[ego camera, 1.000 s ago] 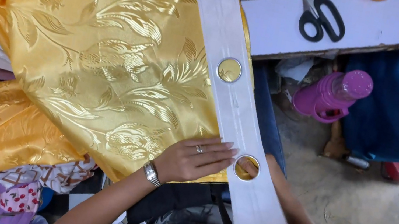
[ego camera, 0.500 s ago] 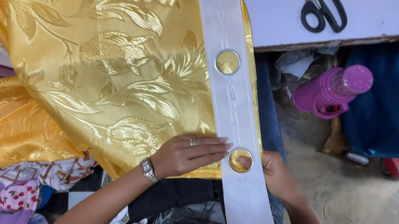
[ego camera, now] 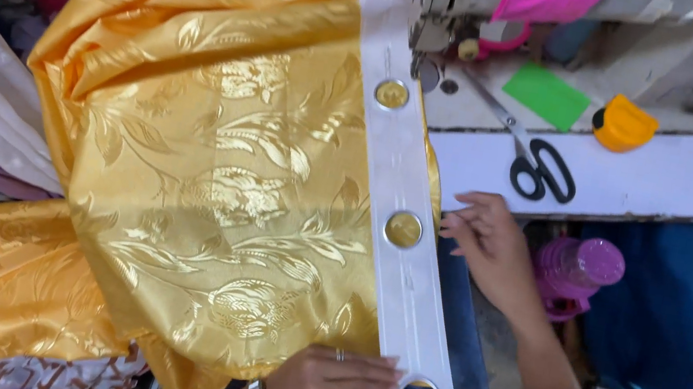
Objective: Aligning and preparing a grommet header tape onto curtain fabric at a sewing workstation.
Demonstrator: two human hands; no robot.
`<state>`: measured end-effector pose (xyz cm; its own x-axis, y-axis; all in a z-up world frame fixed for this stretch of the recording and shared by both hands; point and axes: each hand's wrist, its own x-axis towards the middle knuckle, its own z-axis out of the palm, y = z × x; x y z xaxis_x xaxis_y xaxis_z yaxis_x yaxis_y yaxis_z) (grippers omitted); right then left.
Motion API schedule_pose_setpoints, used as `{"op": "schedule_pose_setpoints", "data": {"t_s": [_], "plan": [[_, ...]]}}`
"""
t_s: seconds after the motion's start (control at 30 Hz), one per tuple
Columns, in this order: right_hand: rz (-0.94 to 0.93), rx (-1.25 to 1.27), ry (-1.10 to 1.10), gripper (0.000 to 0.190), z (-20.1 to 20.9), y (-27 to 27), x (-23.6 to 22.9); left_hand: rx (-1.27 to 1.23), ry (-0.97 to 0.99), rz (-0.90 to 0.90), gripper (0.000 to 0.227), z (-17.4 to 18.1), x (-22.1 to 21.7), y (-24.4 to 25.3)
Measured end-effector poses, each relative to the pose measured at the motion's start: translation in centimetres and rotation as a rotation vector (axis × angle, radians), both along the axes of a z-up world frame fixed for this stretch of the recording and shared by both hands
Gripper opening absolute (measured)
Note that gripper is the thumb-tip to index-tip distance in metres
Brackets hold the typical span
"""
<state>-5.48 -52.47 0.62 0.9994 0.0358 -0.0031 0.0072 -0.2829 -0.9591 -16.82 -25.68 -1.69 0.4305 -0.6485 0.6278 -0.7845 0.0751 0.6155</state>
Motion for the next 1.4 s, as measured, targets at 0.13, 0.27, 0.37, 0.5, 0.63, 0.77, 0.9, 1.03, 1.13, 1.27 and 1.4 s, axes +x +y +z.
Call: {"op": "schedule_pose_setpoints", "data": {"t_s": [0.13, 0.27, 0.37, 0.5, 0.63, 0.77, 0.9, 1.03, 1.13, 1.27, 1.4], "plan": [[0.038, -0.171, 0.008, 0.049, 2.8, 2.6, 2.9, 0.076, 0.021, -0.01, 0.021, 1.6, 0.6, 0.2], [-0.063, -0.229, -0.031, 0.047, 1.2, 2.6, 4.8, 0.02, 0.477, -0.29, 0.031, 3.6, 2.4, 0.7], [0.027, -0.045, -0.016, 0.043, 0.2, 2.5, 5.9, 0.077, 0.608, -0.425, 0.039, 5.9, 5.0, 1.5], [0.067, 0.118, 0.054, 0.045, -0.2, 2.0, 6.8, -0.169, 0.729, 0.234, 0.014, 4.1, 8.1, 1.3], [0.053, 0.087, 0.066, 0.051, 0.3, 2.1, 7.2, -0.085, 0.773, 0.545, 0.066, 5.1, 15.6, -0.4], [0.017, 0.07, 0.129, 0.046, 1.0, 1.9, 7.6, -0.034, 0.757, 0.538, 0.071, 4.4, 18.7, -2.2], [0.101, 0.101, 0.076, 0.052, 0.3, 1.4, 8.5, -0.17, 0.945, 0.564, 0.054, 3.3, 19.8, -2.8], [0.129, 0.08, 0.045, 0.056, -0.1, 0.8, 10.8, -0.193, 0.937, 0.584, 0.059, 3.5, 20.7, -2.7], [0.183, -0.122, -0.018, 0.05, 2.8, 1.7, 11.9, -0.154, 0.894, 0.622, 0.054, 3.8, 21.1, -2.7], [0.221, -0.322, -0.098, 0.033, 5.6, 2.8, 12.5, -0.052, 0.716, 0.76, 0.029, 4.5, 21.7, -3.0], [0.228, -0.435, -0.126, 0.028, 5.5, 2.9, 13.2, 0.02, 0.621, 0.78, 0.02, 5.3, 22.3, -3.1]]}}
